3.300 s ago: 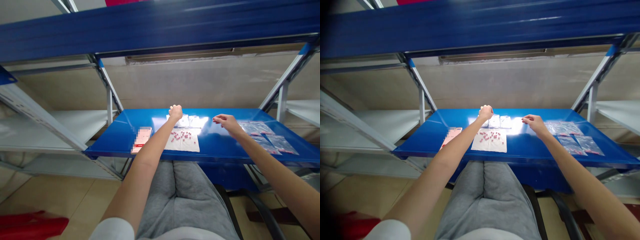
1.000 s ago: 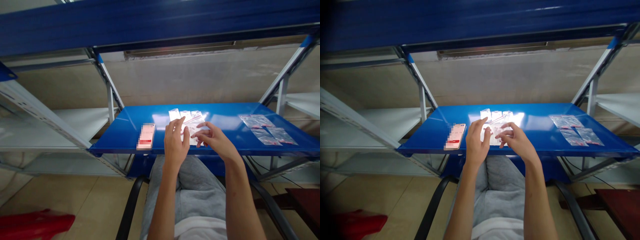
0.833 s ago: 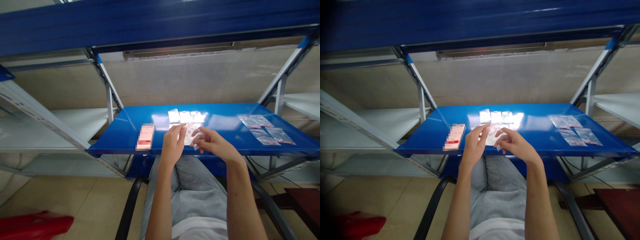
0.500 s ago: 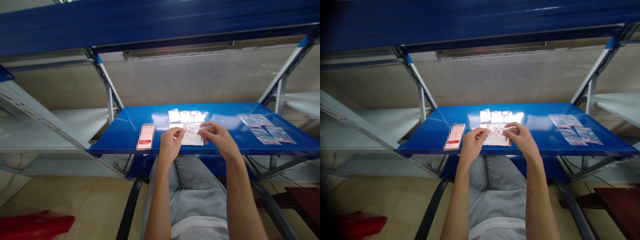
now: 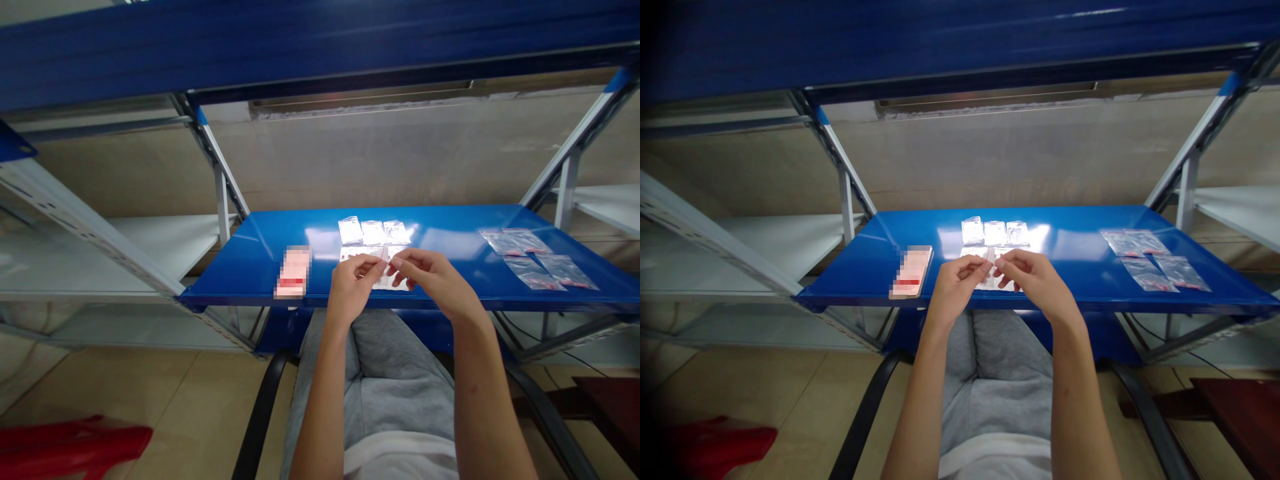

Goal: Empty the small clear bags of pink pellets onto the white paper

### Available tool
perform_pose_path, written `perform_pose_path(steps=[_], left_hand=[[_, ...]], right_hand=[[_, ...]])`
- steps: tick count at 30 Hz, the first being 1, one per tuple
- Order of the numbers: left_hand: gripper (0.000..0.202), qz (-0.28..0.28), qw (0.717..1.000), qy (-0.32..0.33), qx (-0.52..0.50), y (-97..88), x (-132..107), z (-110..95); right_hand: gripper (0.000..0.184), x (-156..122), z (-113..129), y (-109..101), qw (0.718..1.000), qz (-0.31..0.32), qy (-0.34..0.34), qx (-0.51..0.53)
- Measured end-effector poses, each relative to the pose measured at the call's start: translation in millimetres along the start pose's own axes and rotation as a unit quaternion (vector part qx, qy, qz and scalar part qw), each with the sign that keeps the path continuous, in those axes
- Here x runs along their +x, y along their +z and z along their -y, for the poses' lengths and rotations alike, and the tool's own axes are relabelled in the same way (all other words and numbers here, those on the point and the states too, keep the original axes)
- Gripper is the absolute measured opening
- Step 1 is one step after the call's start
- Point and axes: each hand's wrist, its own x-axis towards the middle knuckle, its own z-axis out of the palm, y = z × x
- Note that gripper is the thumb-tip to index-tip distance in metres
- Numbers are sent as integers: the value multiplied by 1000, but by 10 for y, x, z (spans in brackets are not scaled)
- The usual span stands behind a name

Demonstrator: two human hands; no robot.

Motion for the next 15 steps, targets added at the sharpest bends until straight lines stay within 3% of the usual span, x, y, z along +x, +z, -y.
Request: perform_pose_path(steps=[10, 15], left_hand=[[14, 26, 999, -6, 24, 20, -5, 4], [21, 36, 998, -30, 40, 17, -14, -8]], right_hand=[[39, 41, -69, 52, 1000, 25, 3, -4], [35, 37, -66, 33, 999, 34, -4, -21]])
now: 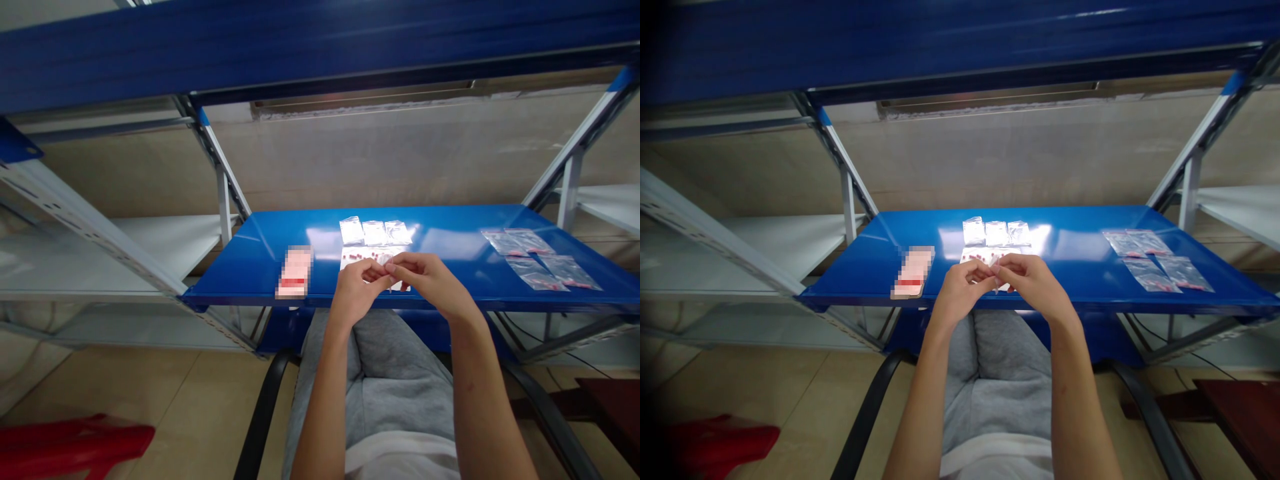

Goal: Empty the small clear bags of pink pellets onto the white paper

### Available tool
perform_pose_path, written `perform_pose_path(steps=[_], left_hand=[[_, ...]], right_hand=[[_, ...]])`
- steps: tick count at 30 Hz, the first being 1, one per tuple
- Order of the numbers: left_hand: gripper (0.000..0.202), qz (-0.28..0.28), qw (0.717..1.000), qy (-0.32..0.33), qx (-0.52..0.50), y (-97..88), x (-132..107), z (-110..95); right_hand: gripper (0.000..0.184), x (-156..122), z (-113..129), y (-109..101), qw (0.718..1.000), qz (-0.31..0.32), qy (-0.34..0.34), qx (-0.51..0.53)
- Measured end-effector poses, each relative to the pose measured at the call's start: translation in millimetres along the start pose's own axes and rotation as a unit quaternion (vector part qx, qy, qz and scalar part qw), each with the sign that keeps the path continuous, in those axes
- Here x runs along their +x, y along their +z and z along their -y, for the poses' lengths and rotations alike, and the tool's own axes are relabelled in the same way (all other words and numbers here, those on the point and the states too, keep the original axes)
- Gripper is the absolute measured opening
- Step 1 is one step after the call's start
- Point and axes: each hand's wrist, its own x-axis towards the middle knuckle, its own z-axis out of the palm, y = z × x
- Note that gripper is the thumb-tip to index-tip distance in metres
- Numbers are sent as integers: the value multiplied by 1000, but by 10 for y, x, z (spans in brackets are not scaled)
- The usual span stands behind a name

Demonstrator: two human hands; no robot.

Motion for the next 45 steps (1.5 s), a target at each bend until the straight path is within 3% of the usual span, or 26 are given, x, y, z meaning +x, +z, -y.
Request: perform_pose_path(steps=[23, 33, 45], left_hand=[[17, 20, 999, 21, 17, -17, -5, -4], [16, 15, 999, 19, 29, -15, -1, 12], [13, 42, 998, -1, 36, -30, -10, 27]], right_hand=[[37, 2, -33, -44, 1000, -13, 11, 18], [38, -7, -74, -48, 997, -50, 14, 55], [40, 18, -114, -32, 996, -27, 20, 78]])
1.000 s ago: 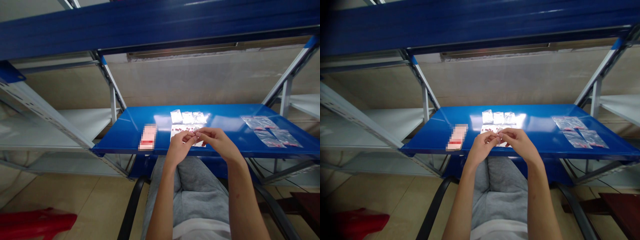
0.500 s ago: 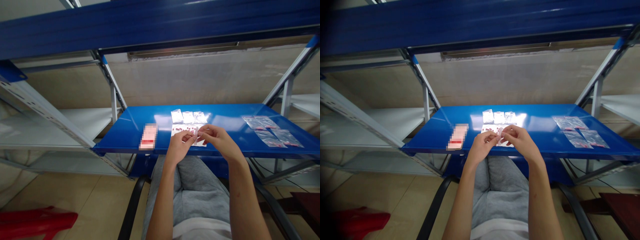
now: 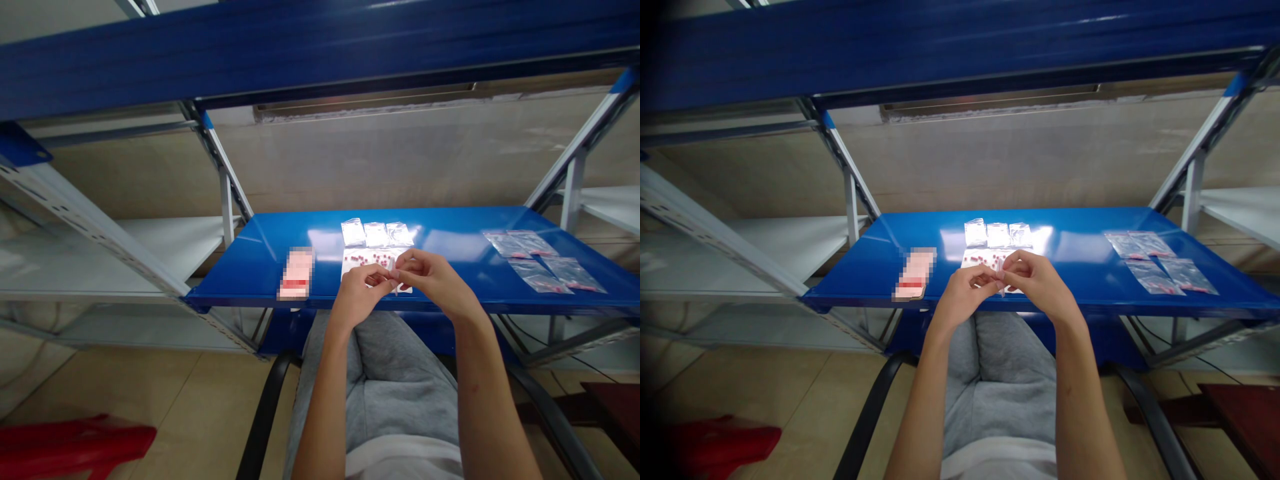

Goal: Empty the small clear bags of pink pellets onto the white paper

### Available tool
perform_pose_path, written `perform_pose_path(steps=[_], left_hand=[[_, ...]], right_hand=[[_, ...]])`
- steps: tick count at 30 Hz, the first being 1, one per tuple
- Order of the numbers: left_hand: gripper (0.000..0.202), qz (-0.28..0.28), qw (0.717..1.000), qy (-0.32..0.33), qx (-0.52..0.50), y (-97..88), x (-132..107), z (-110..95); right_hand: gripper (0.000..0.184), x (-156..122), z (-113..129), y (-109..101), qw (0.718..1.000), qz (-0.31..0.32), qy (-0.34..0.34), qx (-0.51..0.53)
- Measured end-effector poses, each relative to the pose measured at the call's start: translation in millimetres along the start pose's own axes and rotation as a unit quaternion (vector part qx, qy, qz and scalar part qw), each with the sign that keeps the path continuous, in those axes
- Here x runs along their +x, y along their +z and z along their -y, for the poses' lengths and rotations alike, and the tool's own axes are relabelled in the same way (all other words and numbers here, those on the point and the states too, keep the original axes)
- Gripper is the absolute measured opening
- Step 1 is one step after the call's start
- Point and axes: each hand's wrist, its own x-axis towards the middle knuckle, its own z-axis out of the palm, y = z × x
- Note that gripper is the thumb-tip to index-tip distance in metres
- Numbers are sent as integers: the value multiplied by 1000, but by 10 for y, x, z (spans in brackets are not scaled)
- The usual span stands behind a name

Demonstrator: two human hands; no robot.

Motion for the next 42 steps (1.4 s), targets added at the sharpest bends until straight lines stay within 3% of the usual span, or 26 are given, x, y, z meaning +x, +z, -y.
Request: perform_pose_path(steps=[19, 33, 42], left_hand=[[17, -38, 999, 21, -6, 1, 19, 2], [13, -60, 997, 24, -30, 11, 16, -4], [19, -28, 999, 14, -29, 4, 16, -2]], right_hand=[[34, 14, -49, -7, 1000, -15, -16, 4], [43, -3, 22, 17, 1000, -9, 8, 29], [43, -13, 68, 48, 1000, 5, 17, 14]])
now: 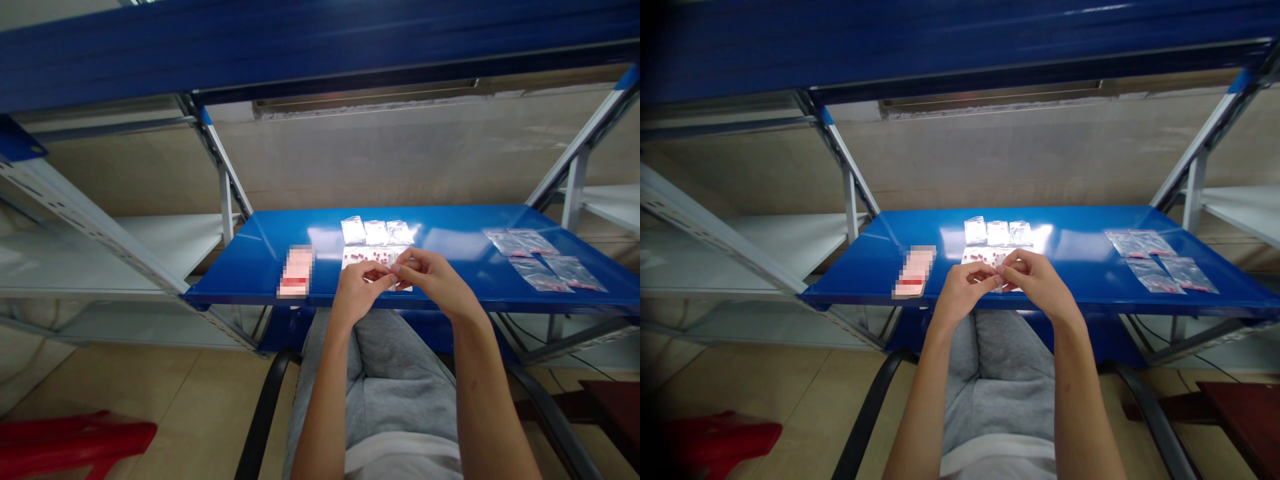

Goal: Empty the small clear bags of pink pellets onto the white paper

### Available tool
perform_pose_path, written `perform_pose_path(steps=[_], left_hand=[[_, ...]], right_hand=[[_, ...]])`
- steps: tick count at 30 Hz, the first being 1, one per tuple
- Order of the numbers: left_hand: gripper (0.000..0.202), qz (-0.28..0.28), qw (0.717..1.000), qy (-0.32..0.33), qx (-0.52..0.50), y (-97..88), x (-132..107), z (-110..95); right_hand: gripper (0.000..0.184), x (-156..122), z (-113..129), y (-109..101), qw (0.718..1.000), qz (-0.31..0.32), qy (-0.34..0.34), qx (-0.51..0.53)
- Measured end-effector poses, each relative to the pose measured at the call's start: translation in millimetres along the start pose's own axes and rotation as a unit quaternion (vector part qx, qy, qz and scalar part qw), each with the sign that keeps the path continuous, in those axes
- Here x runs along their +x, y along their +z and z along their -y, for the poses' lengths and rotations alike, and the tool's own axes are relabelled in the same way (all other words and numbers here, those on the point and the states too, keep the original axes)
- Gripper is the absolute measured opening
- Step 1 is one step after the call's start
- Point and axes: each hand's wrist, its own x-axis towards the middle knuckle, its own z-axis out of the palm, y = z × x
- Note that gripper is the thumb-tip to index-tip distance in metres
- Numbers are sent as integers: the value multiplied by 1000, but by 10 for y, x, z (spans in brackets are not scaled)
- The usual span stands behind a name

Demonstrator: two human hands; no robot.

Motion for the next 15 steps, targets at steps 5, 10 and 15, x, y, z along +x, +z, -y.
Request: perform_pose_path(steps=[5, 10, 15], left_hand=[[19, 3, 1000, 1, 5, -26, -4, 8], [23, -4, 1000, 12, 25, -58, 16, 41], [20, -3, 1000, 18, 22, -67, 19, 73]], right_hand=[[41, -1, -10, -7, 1000, 9, -2, 12], [40, -8, 18, 5, 1000, 18, -1, 24], [38, -13, 25, 6, 1000, 16, -2, 18]])
